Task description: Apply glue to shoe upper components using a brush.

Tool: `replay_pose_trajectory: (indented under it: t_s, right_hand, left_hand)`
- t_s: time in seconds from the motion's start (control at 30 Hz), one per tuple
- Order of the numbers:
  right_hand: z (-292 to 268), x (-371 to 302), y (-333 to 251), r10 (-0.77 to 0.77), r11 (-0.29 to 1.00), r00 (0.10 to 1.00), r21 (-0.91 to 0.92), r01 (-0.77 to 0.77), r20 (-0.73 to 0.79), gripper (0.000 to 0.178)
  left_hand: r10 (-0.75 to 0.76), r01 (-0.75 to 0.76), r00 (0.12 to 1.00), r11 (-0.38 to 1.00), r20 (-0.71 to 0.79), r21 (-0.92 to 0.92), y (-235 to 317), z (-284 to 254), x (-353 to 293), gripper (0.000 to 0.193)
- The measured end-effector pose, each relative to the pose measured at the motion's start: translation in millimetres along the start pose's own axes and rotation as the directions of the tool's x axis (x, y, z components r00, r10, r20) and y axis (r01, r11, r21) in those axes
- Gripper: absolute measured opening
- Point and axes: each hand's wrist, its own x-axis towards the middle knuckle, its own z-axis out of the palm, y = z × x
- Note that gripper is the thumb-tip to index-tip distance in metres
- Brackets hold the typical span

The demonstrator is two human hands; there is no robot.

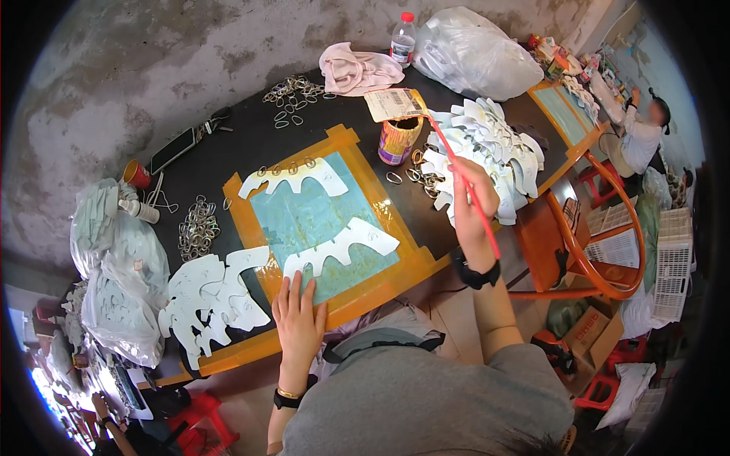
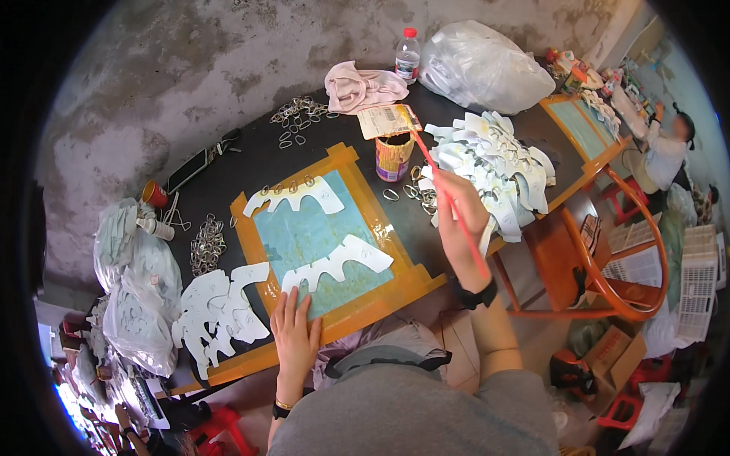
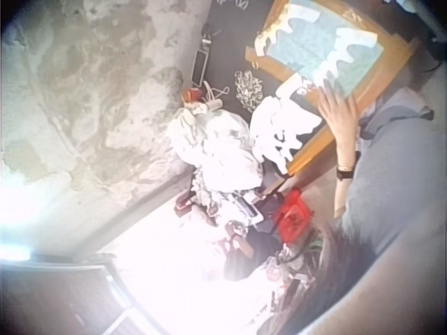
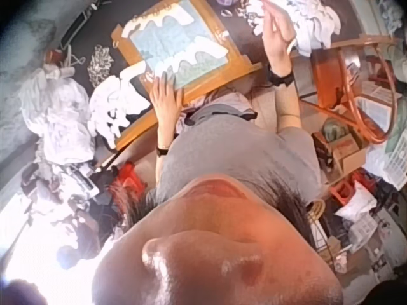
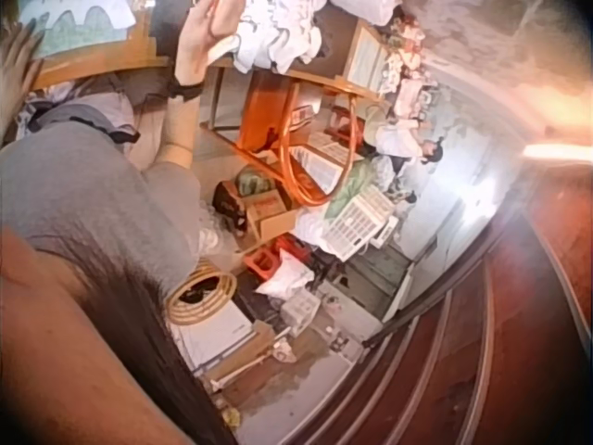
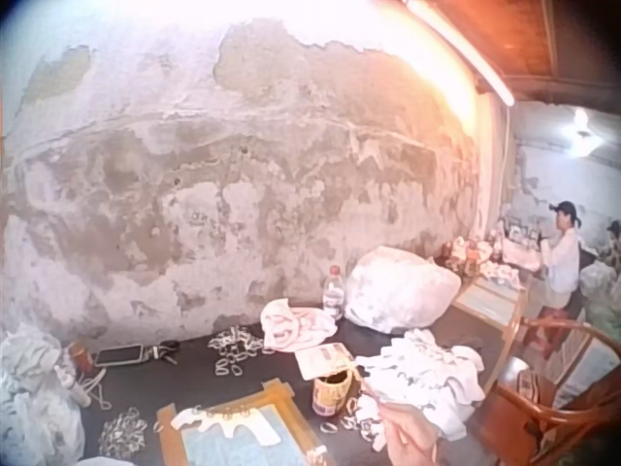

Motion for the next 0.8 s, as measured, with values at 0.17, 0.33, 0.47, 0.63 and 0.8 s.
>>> replay_pose_trajectory:
  t_s: [0.17,0.33,0.47,0.63,0.8]
  right_hand:
    - [-26,30,-15,-0.118,0.885,0.966,-0.418,0.207,0.229,0.01]
    - [-34,50,28,0.348,0.905,0.928,0.21,-0.369,0.129,0.018]
    - [-23,32,50,0.65,0.335,0.701,0.717,-0.611,0.294,0.028]
    - [-8,20,20,0.305,0.89,0.947,0.325,-0.32,0.099,0.022]
    - [-18,31,-7,-0.33,0.768,0.862,-0.421,0.482,0.386,0.018]
  left_hand:
    - [0.005,-0.005,1.0,1.0,0.011,0.006,0,1,3,0.049]
    - [0.009,-0.009,1.0,1.0,-0.01,0.008,1,0,3,0.05]
    - [0.01,-0.01,1.0,1.0,-0.021,-0.003,0,2,3,0.049]
    - [0.01,-0.01,1.0,1.0,-0.029,-0.015,0,3,2,0.049]
    - [0.002,-0.002,1.0,1.0,-0.013,-0.004,1,3,5,0.049]
